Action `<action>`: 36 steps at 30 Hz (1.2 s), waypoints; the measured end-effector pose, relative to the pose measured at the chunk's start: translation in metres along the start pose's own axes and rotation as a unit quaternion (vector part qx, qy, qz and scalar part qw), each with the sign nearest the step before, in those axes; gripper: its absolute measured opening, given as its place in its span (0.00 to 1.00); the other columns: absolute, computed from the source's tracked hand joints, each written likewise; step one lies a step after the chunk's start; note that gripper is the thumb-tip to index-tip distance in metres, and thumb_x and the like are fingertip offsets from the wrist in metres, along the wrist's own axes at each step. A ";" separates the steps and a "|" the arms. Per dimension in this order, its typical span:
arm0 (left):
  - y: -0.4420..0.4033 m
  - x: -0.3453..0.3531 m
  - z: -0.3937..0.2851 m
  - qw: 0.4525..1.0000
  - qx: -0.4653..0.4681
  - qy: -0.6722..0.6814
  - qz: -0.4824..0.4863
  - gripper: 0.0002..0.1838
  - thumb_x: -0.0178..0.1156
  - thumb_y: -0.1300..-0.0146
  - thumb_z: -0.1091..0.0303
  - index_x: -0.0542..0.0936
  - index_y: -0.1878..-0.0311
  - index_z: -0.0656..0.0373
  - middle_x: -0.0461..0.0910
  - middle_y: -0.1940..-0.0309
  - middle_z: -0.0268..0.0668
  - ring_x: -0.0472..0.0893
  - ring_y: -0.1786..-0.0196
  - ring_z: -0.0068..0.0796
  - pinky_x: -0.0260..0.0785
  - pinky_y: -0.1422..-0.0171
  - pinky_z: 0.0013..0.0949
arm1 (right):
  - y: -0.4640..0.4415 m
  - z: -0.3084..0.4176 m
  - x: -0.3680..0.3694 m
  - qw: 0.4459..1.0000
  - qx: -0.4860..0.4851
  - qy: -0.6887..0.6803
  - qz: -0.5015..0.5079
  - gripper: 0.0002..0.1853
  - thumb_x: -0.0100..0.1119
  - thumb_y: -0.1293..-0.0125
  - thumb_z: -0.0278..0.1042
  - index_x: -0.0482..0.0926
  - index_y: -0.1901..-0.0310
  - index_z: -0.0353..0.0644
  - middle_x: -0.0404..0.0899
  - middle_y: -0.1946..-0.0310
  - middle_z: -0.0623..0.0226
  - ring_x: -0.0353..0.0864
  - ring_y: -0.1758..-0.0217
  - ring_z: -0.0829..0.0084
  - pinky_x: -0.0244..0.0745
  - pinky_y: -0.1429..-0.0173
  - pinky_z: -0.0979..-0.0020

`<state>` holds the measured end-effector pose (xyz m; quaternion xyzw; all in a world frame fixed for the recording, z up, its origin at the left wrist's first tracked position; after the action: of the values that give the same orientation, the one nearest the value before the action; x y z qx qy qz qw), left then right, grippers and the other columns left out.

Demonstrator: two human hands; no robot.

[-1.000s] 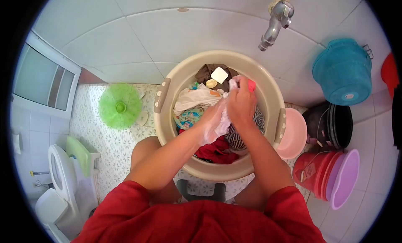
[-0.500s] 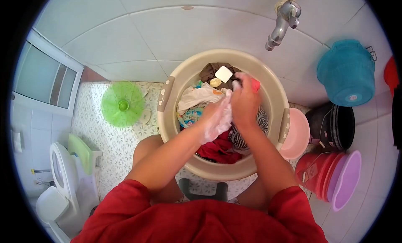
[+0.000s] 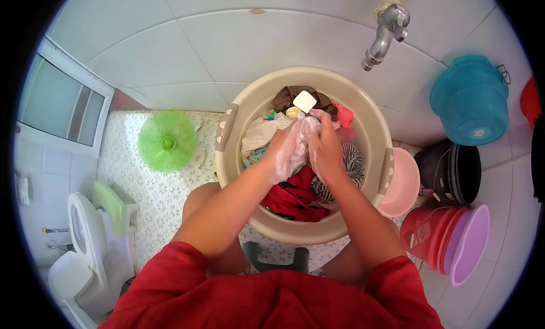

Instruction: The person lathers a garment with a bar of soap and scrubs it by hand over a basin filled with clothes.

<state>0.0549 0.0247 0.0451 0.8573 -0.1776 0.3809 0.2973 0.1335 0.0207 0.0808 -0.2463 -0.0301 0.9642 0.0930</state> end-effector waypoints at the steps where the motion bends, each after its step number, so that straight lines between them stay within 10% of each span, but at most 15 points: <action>1: 0.000 -0.005 -0.007 0.997 0.030 -0.038 -0.054 0.19 0.46 0.35 0.53 0.69 0.48 0.54 0.75 0.59 0.30 0.76 0.58 0.23 0.69 0.55 0.28 | 0.002 0.000 0.005 0.998 -0.043 -0.038 -0.001 0.19 0.49 0.40 0.38 0.64 0.49 0.41 0.76 0.66 0.47 0.75 0.59 0.51 0.67 0.54 0.59; 5: 0.002 -0.017 -0.001 0.987 0.014 -0.067 -0.144 0.19 0.46 0.35 0.53 0.70 0.49 0.55 0.75 0.61 0.30 0.76 0.60 0.22 0.70 0.58 0.28 | -0.002 0.000 0.001 0.994 -0.102 -0.041 -0.023 0.20 0.49 0.45 0.32 0.64 0.49 0.39 0.74 0.61 0.49 0.74 0.57 0.51 0.67 0.52 0.61; 9: 0.000 -0.024 0.010 0.999 -0.046 0.027 -0.005 0.17 0.48 0.37 0.51 0.72 0.55 0.54 0.76 0.66 0.31 0.76 0.65 0.24 0.71 0.58 0.28 | -0.004 -0.011 -0.003 0.992 0.046 -0.116 0.016 0.19 0.48 0.48 0.28 0.66 0.51 0.40 0.75 0.65 0.51 0.75 0.62 0.52 0.69 0.58 0.61; 15: -0.009 -0.020 0.020 0.988 -0.053 0.146 -0.014 0.16 0.44 0.35 0.54 0.72 0.53 0.53 0.76 0.62 0.35 0.76 0.60 0.29 0.70 0.56 0.33 | 0.038 0.047 0.021 0.964 -0.262 0.033 -0.014 0.13 0.50 0.46 0.27 0.71 0.57 0.42 0.76 0.73 0.54 0.79 0.67 0.61 0.70 0.63 0.65; 19: 0.018 0.008 0.023 0.994 -0.048 0.078 -0.055 0.19 0.48 0.39 0.48 0.73 0.54 0.51 0.76 0.63 0.35 0.76 0.62 0.27 0.70 0.58 0.34 | -0.001 0.007 -0.009 0.995 -0.026 0.049 -0.082 0.10 0.47 0.40 0.33 0.71 0.58 0.44 0.76 0.74 0.54 0.78 0.70 0.61 0.70 0.65 0.62; 22: 0.010 -0.013 0.010 0.991 -0.039 0.021 -0.130 0.14 0.46 0.37 0.52 0.73 0.62 0.51 0.74 0.74 0.31 0.76 0.69 0.26 0.70 0.66 0.33 | 0.015 0.016 0.011 0.988 0.108 0.089 0.063 0.12 0.45 0.39 0.35 0.68 0.54 0.47 0.77 0.68 0.52 0.78 0.65 0.54 0.70 0.64 0.59; 25: -0.004 -0.025 0.009 0.992 -0.016 0.123 -0.013 0.14 0.45 0.37 0.52 0.73 0.62 0.51 0.75 0.73 0.31 0.76 0.69 0.27 0.70 0.65 0.34 | 0.044 0.035 0.022 0.993 -0.090 0.075 0.015 0.14 0.45 0.40 0.31 0.67 0.51 0.45 0.77 0.65 0.53 0.77 0.68 0.51 0.71 0.64 0.58; 29: 0.016 0.021 0.031 0.997 -0.069 0.028 -0.005 0.18 0.41 0.35 0.50 0.69 0.49 0.49 0.76 0.59 0.29 0.76 0.61 0.24 0.69 0.58 0.35 | 0.002 0.010 -0.004 0.991 -0.013 0.119 -0.053 0.14 0.46 0.40 0.30 0.66 0.51 0.43 0.77 0.65 0.53 0.78 0.70 0.51 0.70 0.65 0.58; 31: 0.019 0.015 0.027 0.996 -0.048 0.013 -0.070 0.15 0.44 0.36 0.54 0.71 0.54 0.52 0.75 0.63 0.29 0.75 0.61 0.25 0.68 0.57 0.30 | -0.008 -0.003 -0.010 0.991 0.071 0.096 -0.059 0.18 0.48 0.42 0.30 0.62 0.49 0.47 0.76 0.80 0.50 0.77 0.74 0.49 0.69 0.70 0.55; 36: -0.004 -0.039 0.010 0.997 -0.025 -0.009 -0.076 0.14 0.46 0.37 0.52 0.72 0.60 0.50 0.74 0.71 0.29 0.76 0.67 0.25 0.69 0.63 0.33 | 0.032 0.031 0.014 0.992 -0.099 0.081 -0.010 0.17 0.47 0.40 0.32 0.61 0.48 0.47 0.75 0.80 0.47 0.77 0.73 0.49 0.67 0.68 0.50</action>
<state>0.0375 0.0246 0.0084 0.8638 -0.1238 0.3452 0.3455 0.1011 -0.0088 0.0982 -0.3310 -0.1204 0.9325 0.0799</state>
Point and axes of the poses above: each hand's wrist, its own y-axis away from the middle knuckle, its own x-axis out of the palm, z = x × y, the point moved 6 cm from there along -y, towards the middle knuckle
